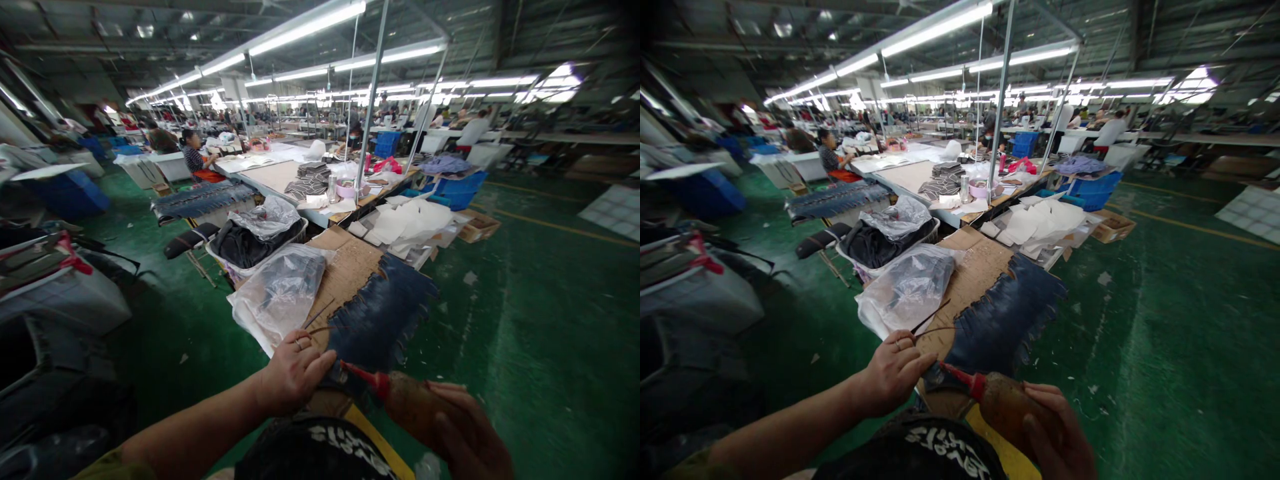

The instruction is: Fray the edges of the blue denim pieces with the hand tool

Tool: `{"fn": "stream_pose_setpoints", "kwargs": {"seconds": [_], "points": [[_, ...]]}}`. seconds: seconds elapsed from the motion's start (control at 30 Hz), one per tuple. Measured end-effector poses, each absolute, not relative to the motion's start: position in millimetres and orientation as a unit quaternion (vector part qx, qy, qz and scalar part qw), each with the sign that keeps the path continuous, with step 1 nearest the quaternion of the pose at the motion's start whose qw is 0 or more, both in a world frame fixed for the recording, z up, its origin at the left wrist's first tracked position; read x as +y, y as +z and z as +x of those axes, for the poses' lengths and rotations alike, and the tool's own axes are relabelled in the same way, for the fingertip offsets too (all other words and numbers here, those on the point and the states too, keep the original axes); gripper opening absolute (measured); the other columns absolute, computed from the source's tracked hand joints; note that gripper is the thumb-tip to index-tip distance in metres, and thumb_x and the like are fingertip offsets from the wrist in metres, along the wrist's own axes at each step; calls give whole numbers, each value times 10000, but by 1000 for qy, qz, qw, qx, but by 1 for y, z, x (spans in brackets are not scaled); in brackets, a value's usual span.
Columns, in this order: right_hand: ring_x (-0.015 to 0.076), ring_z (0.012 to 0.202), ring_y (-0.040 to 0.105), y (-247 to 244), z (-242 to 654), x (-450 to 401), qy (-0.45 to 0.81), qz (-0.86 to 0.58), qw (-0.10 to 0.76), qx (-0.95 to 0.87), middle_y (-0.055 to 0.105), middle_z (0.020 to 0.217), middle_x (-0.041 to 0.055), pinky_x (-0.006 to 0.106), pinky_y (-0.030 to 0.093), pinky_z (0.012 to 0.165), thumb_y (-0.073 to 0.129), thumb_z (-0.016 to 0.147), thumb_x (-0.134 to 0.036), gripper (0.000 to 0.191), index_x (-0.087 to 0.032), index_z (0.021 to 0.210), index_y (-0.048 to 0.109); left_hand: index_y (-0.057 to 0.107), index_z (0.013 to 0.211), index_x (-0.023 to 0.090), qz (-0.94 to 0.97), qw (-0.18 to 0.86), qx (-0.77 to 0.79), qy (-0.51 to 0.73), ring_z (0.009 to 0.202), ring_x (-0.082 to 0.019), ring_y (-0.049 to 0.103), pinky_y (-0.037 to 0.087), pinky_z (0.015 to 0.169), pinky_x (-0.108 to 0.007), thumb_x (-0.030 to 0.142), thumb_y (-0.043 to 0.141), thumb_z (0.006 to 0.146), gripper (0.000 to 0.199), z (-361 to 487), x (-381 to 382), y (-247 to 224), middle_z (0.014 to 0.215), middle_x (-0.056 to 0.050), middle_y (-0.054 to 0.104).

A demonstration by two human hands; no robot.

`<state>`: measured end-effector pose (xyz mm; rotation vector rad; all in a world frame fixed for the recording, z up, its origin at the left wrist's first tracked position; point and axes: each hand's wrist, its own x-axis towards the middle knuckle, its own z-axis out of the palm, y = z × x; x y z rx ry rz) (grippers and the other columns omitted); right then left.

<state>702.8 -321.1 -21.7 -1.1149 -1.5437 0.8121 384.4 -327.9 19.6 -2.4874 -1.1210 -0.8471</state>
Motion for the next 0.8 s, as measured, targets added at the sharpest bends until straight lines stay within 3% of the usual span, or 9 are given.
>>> {"fn": "stream_pose_setpoints", "kwargs": {"seconds": [0.2,0.43,0.63,0.8], "points": [[235,946,727,-32,705,-329,411,-431,462,-657,725,1047,57,294,606,816,675,856,-365,180,-281,1004,732,615,1104,145,-858,143,-403,-285,585,-173,524,470,779,-372,106,423,889,291,380,-328,14,633,-15,606],[247,995,713,-54,704,-331,473,-460,491,-569,713,1114,76,315,608,825,687,852,-389,225,-261,1033,728,606,1108,127,-858,146,-402,-284,575,-168,518,461,782,-370,117,421,895,282,379,-330,10,642,-20,601],[281,1034,718,-73,698,-325,546,-514,512,-419,741,1151,80,409,614,866,691,856,-428,319,-256,1124,663,606,1087,157,-846,153,-416,-297,556,-155,521,470,755,-349,110,424,898,267,381,-327,8,618,-6,609],[299,1223,644,-66,697,-322,622,-444,535,-361,688,1318,98,507,542,1010,467,973,-484,371,-268,1196,672,658,1066,160,-806,64,-470,-355,628,-164,632,498,702,-308,162,433,933,261,377,-303,5,715,-53,702]]}}
